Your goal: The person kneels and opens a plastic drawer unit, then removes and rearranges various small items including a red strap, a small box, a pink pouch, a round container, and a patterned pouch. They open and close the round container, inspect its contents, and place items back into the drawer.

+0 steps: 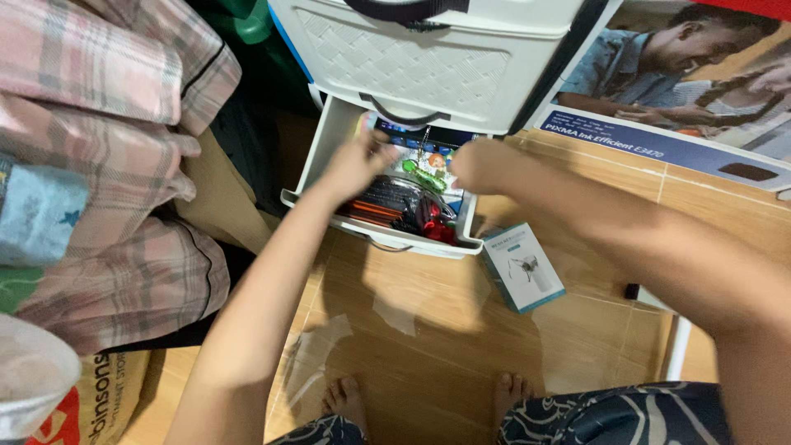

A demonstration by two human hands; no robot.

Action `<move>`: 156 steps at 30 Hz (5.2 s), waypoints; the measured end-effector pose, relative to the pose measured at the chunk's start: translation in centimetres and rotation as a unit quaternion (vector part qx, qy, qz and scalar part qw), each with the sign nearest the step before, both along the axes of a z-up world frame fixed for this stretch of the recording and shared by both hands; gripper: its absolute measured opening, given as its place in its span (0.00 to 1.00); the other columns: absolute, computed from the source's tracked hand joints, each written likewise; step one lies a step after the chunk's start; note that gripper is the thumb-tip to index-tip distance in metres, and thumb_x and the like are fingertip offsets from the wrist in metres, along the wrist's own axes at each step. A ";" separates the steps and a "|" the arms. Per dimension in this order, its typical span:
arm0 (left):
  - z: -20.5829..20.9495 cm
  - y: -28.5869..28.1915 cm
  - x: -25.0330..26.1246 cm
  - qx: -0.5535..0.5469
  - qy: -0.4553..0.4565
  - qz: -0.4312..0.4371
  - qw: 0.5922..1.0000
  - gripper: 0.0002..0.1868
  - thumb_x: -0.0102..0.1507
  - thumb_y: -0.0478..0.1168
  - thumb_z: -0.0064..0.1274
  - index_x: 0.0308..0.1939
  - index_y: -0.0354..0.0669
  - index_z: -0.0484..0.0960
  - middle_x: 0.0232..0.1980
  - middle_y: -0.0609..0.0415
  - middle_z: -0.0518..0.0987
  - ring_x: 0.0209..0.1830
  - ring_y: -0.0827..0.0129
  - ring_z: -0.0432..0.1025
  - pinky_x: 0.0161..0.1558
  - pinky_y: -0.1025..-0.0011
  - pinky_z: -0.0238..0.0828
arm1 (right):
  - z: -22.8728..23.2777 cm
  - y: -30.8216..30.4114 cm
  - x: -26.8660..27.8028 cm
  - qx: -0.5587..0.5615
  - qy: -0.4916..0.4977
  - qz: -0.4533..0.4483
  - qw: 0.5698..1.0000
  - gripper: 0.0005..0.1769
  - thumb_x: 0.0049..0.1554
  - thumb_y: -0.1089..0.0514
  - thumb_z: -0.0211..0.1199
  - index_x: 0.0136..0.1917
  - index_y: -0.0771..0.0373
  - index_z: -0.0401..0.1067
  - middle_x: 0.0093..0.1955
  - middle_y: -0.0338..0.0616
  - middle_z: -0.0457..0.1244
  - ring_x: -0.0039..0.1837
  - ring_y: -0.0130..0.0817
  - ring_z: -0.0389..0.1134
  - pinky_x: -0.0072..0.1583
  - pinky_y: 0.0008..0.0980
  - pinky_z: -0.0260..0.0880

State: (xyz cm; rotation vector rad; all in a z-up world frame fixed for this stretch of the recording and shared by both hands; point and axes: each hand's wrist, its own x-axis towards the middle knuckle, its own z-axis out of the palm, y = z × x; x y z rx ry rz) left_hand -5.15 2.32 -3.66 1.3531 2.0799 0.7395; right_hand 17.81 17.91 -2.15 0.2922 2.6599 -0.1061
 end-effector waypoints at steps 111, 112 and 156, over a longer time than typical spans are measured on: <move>9.1 -5.3 17.1 0.261 0.074 0.104 0.957 0.54 0.54 0.67 0.67 0.70 0.35 0.62 0.66 0.45 0.68 0.70 0.55 0.62 0.70 0.50 0.54 | 12.4 -3.0 3.4 -0.287 0.434 -0.175 0.836 0.15 0.58 0.56 0.74 0.41 0.62 0.67 0.33 0.32 0.58 0.36 0.17 0.54 0.38 0.21 0.54; 9.4 -5.5 16.8 0.288 0.093 0.097 0.948 0.56 0.53 0.66 0.69 0.71 0.35 0.60 0.67 0.43 0.66 0.72 0.53 0.60 0.71 0.49 0.53 | 13.1 -3.2 3.3 -0.218 0.419 -0.158 0.867 0.16 0.56 0.56 0.74 0.38 0.62 0.68 0.30 0.32 0.58 0.34 0.17 0.52 0.36 0.23 0.52; 0.2 7.3 -4.4 -0.199 0.069 0.125 0.970 0.39 0.42 0.52 0.75 0.53 0.33 0.87 0.54 0.39 0.82 0.50 0.55 0.79 0.54 0.65 0.77 | 0.7 -2.6 -0.4 -0.016 0.070 -0.061 0.996 0.26 0.51 0.64 0.60 0.64 0.59 0.73 0.69 0.55 0.60 0.67 0.49 0.63 0.68 0.47 0.62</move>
